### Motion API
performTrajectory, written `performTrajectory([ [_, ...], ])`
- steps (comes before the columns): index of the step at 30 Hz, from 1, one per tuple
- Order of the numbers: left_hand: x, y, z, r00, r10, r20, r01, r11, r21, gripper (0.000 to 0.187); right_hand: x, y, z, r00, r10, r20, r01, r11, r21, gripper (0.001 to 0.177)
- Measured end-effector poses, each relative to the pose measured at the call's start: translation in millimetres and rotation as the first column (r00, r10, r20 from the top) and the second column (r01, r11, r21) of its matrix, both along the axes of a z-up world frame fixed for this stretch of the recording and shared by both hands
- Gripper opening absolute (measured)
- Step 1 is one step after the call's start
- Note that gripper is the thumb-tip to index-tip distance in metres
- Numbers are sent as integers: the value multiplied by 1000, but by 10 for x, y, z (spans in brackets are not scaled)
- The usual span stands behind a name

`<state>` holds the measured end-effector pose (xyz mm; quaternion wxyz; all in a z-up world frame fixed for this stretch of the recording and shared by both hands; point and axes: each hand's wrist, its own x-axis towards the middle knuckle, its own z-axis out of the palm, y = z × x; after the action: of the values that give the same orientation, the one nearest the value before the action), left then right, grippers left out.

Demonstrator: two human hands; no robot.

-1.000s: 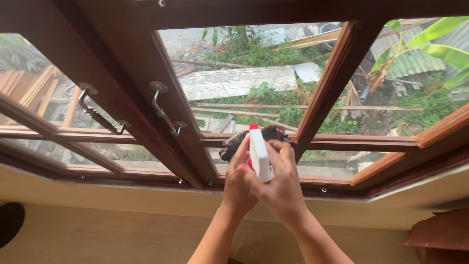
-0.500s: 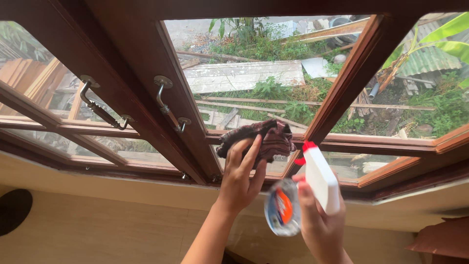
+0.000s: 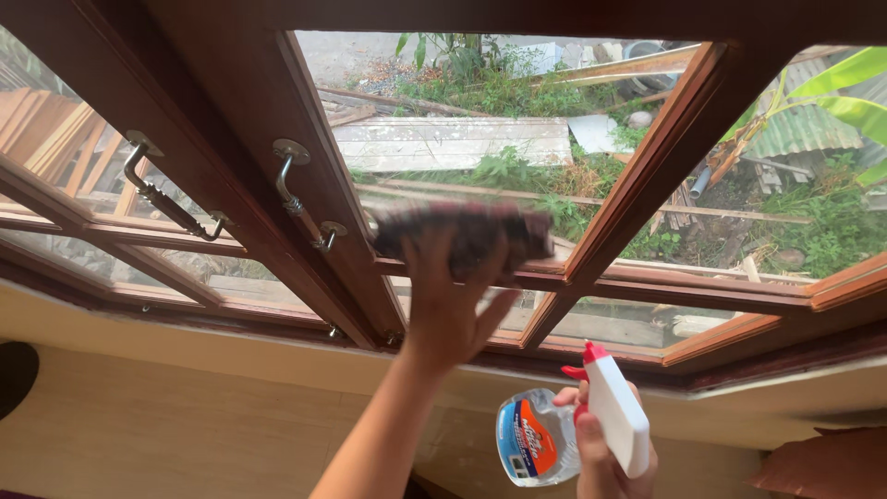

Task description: The person wipes the glass panes of a wooden-framed window using a cloth and a spray bottle, applying spray and scrubbing various sections of the glass.

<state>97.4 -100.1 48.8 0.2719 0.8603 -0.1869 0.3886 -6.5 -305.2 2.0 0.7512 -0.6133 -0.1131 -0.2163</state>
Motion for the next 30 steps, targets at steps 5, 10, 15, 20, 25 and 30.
performTrajectory([
  [5,-74,-113,-126,999,7,-42,-7,1000,-15,51,8,-95,-125,993,-92,-74,98,992,79,49],
  [10,110,-108,539,988,33,149,-22,996,-81,49,17,-179,-137,992,-74,-98,75,997,6,49],
  [15,228,-165,756,990,40,139,-46,998,41,57,30,-198,-151,998,-45,-40,47,998,46,42],
  [20,77,-317,68,998,4,-70,4,993,121,74,17,-275,-132,996,-46,-80,50,998,45,42],
  [25,88,-354,24,997,67,-41,-66,998,16,92,52,-292,-172,998,-57,-27,60,993,106,39],
  [30,295,-412,776,978,200,60,-204,976,79,90,71,-291,-244,998,-61,12,59,991,122,37],
])
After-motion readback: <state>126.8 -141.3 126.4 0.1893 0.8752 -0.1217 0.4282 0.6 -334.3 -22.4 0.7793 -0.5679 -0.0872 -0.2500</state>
